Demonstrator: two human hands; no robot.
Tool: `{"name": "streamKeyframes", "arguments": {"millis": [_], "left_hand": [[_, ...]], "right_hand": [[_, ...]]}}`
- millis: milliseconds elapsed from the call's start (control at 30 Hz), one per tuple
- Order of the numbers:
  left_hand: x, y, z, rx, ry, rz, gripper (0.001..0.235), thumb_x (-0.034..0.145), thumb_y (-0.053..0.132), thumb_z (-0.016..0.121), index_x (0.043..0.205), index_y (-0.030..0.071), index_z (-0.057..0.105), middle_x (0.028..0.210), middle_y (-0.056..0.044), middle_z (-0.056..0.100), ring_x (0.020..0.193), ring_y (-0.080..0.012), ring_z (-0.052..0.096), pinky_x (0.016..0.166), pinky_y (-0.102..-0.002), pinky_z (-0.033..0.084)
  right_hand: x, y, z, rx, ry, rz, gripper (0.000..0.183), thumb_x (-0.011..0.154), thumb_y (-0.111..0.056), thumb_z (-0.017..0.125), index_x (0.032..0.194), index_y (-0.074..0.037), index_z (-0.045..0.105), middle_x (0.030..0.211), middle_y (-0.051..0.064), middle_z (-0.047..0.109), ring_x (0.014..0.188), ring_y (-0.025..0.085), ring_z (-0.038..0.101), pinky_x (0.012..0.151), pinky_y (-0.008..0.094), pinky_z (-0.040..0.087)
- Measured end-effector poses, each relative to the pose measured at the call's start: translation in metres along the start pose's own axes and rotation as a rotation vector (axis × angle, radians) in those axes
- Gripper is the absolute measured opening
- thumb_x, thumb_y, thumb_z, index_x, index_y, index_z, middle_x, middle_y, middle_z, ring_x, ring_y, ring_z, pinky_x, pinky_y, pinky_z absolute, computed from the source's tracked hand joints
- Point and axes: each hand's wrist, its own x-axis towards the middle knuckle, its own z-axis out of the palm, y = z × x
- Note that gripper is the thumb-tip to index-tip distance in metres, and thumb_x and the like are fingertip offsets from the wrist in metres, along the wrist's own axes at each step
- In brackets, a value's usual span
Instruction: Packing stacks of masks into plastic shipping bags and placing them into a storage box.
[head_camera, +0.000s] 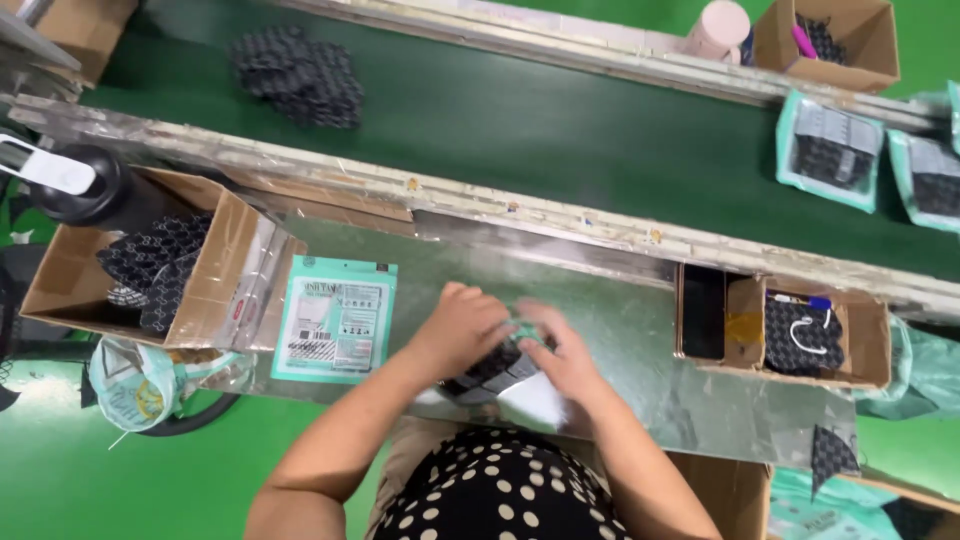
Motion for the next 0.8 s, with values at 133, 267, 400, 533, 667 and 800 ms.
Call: {"name": "streamKeyframes", "arguments": {"millis": [133, 267, 400, 533, 667, 800], "left_hand": [[-0.006, 0.01, 0.001, 0.057, 0.023, 0.046, 0.009, 0.092, 0.022, 0.067, 0.091, 0.013, 0.067, 0.09, -0.002, 0.067, 0.091, -0.0245, 0.06, 0.092, -0.043, 0.04], [-0.007, 0.014, -0.004, 0.098, 0.069, 0.031, 0.008, 0.09, 0.021, 0.068, 0.093, 0.013, 0.068, 0.092, -0.001, 0.068, 0.093, -0.0231, 0.06, 0.094, -0.042, 0.039], [-0.005, 0.013, -0.003, -0.02, 0.084, 0.005, 0.011, 0.088, 0.022, 0.072, 0.094, 0.013, 0.069, 0.094, -0.002, 0.069, 0.093, -0.0242, 0.061, 0.092, -0.043, 0.038], [-0.011, -0.002, 0.002, -0.072, 0.08, -0.025, 0.013, 0.085, 0.021, 0.072, 0.094, 0.012, 0.068, 0.095, -0.003, 0.07, 0.095, -0.0247, 0.063, 0.092, -0.042, 0.04], [-0.014, -0.002, -0.004, -0.087, 0.099, -0.064, 0.01, 0.087, 0.02, 0.072, 0.093, 0.012, 0.069, 0.094, -0.002, 0.071, 0.094, -0.0246, 0.065, 0.092, -0.041, 0.04], [-0.008, -0.016, -0.012, -0.102, 0.112, -0.086, 0.013, 0.087, 0.023, 0.075, 0.091, 0.011, 0.069, 0.091, -0.005, 0.071, 0.092, -0.0275, 0.064, 0.091, -0.042, 0.041]], "right_hand": [[-0.009, 0.041, -0.002, -0.36, -0.016, -0.006, 0.013, 0.097, -0.01, 0.066, 0.108, -0.005, 0.072, 0.101, 0.008, 0.077, 0.093, 0.014, 0.071, 0.085, 0.027, 0.055], [-0.003, 0.029, 0.0, -0.21, -0.054, 0.056, 0.019, 0.095, -0.012, 0.067, 0.113, -0.006, 0.067, 0.101, 0.007, 0.075, 0.093, 0.014, 0.068, 0.083, 0.028, 0.054], [-0.003, 0.037, -0.003, -0.322, -0.063, -0.118, 0.007, 0.097, -0.008, 0.066, 0.1, -0.003, 0.07, 0.101, 0.009, 0.074, 0.092, 0.02, 0.069, 0.082, 0.032, 0.054], [0.005, 0.012, 0.004, -0.473, 0.004, -0.181, 0.011, 0.089, -0.007, 0.068, 0.1, -0.004, 0.068, 0.099, 0.009, 0.073, 0.092, 0.024, 0.071, 0.082, 0.031, 0.055], [0.004, 0.019, -0.005, -0.623, -0.123, -0.176, 0.011, 0.091, -0.012, 0.072, 0.092, -0.004, 0.065, 0.09, 0.013, 0.066, 0.085, 0.03, 0.065, 0.074, 0.037, 0.051], [0.008, 0.018, -0.013, -0.666, -0.152, -0.193, 0.017, 0.091, -0.016, 0.073, 0.089, -0.002, 0.063, 0.081, 0.016, 0.06, 0.075, 0.032, 0.057, 0.067, 0.041, 0.046]]}}
